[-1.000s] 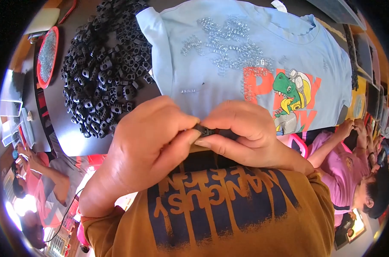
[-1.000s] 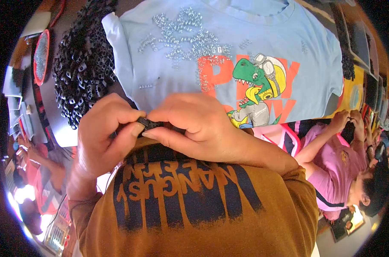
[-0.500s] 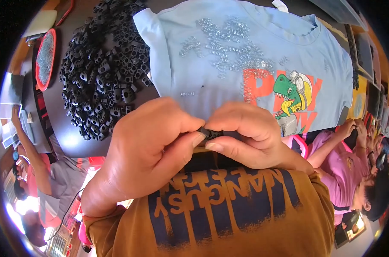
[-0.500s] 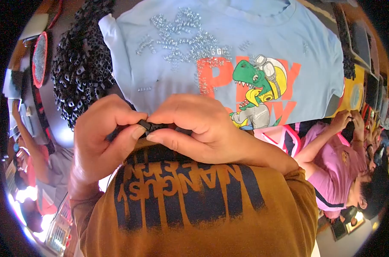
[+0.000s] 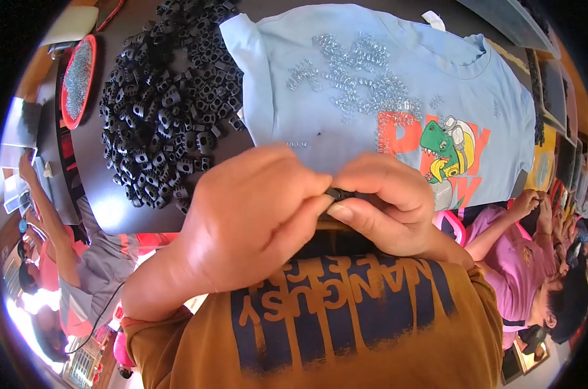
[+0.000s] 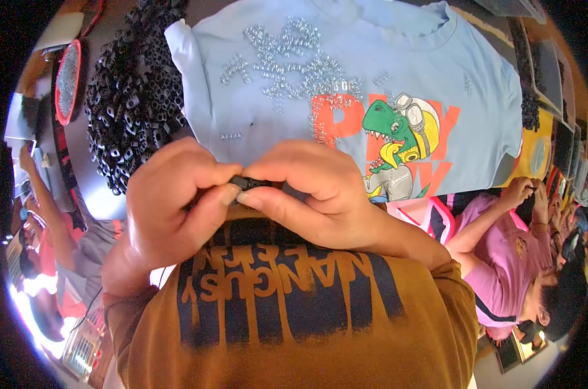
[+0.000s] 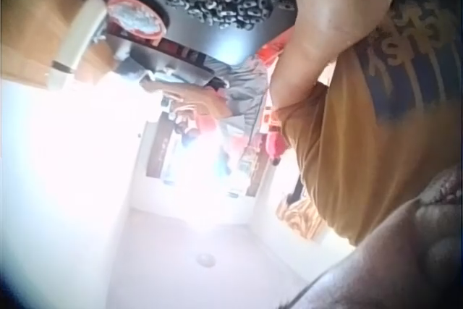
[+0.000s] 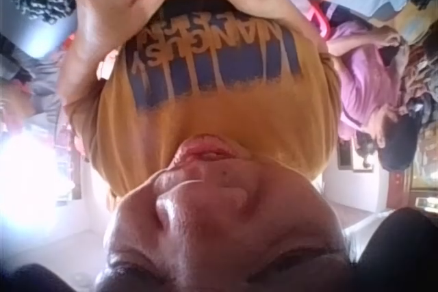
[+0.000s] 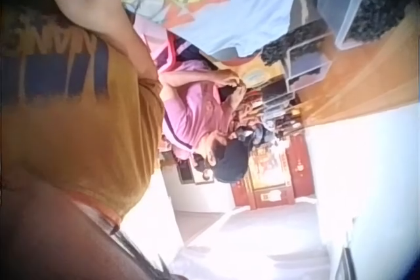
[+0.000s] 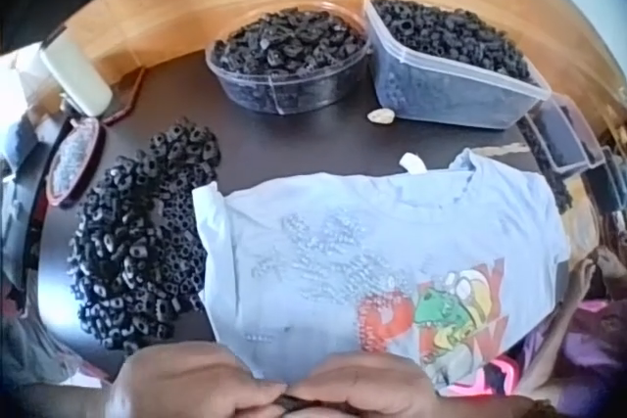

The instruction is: Assembling small black plastic components with metal springs at a workshop table.

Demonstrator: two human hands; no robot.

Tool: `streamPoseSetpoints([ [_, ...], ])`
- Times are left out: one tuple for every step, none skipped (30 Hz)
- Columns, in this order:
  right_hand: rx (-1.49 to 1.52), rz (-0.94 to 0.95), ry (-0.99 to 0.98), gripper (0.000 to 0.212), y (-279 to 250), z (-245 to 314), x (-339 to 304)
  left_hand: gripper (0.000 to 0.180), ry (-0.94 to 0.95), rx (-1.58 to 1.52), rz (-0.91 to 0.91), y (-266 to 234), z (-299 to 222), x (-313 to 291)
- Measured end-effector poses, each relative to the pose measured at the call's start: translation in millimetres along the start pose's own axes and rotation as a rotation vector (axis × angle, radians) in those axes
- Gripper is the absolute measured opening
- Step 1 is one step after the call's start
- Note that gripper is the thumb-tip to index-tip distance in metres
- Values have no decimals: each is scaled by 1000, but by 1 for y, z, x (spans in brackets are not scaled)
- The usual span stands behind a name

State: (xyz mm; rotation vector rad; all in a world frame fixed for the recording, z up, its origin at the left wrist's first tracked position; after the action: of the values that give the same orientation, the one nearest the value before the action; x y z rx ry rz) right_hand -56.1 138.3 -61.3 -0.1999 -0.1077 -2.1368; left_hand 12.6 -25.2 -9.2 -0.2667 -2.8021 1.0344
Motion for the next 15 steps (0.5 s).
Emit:
streamPoseSetpoints([
  [13, 5, 45, 16, 0, 0, 0, 19, -49, -104, -4, -1, 2, 1],
  [10, 3, 45, 16, 0, 1, 2, 17, -60, -115, -53, 0, 2, -1],
  [12, 21, 46, 16, 1, 2, 5, 17, -58, -116, -53, 0, 1, -2],
  [17, 39, 48, 16, 3, 3, 7, 16, -68, -106, -105, 0, 0, -3],
  [17, 40, 49, 16, 4, 3, 7, 15, -80, -95, -157, -1, 0, -3],
  [-10, 33, 46, 16, 4, 3, 8, 15, -81, -97, -157, 0, -1, -3],
  [-36, 28, 41, 17, 5, 4, 8, 14, -98, -112, -167, 0, -2, -4],
  [-34, 32, 40, 17, 6, 5, 7, 14, -114, -128, -177, 0, -2, -5],
  [-44, 20, 65, 18, 6, 5, 6, 14, -116, -127, -179, 0, -2, -7],
  [-55, 7, 91, 19, 6, 5, 5, 13, -128, -130, -170, 0, -1, -9],
  [-74, 32, 76, 20, 5, 4, 4, 13, -139, -133, -160, 0, 0, -11],
  [-74, 32, 76, 20, 6, 3, 5, 13, -140, -133, -161, 0, -1, -13],
  [-64, 33, 78, 19, 7, 3, 5, 12, -161, -148, -140, -1, 0, -14],
  [-54, 33, 79, 18, 7, 3, 5, 11, -182, -163, -118, -2, 1, -14],
  [-55, 30, 80, 18, 7, 2, 5, 11, -181, -164, -116, -3, 1, -14],
])
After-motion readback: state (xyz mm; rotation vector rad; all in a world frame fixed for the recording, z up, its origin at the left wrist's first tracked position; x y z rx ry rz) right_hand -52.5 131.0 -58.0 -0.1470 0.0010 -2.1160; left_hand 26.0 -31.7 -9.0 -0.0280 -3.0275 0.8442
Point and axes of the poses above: each hand's wrist, its own x-axis towards the middle knuckle, its own y-axis out of the palm, z = x × y, the point moved 2 cm from there along x, towards the middle knuckle, and after that the axes turned 5 degrees about z, right-handed, at the moved point
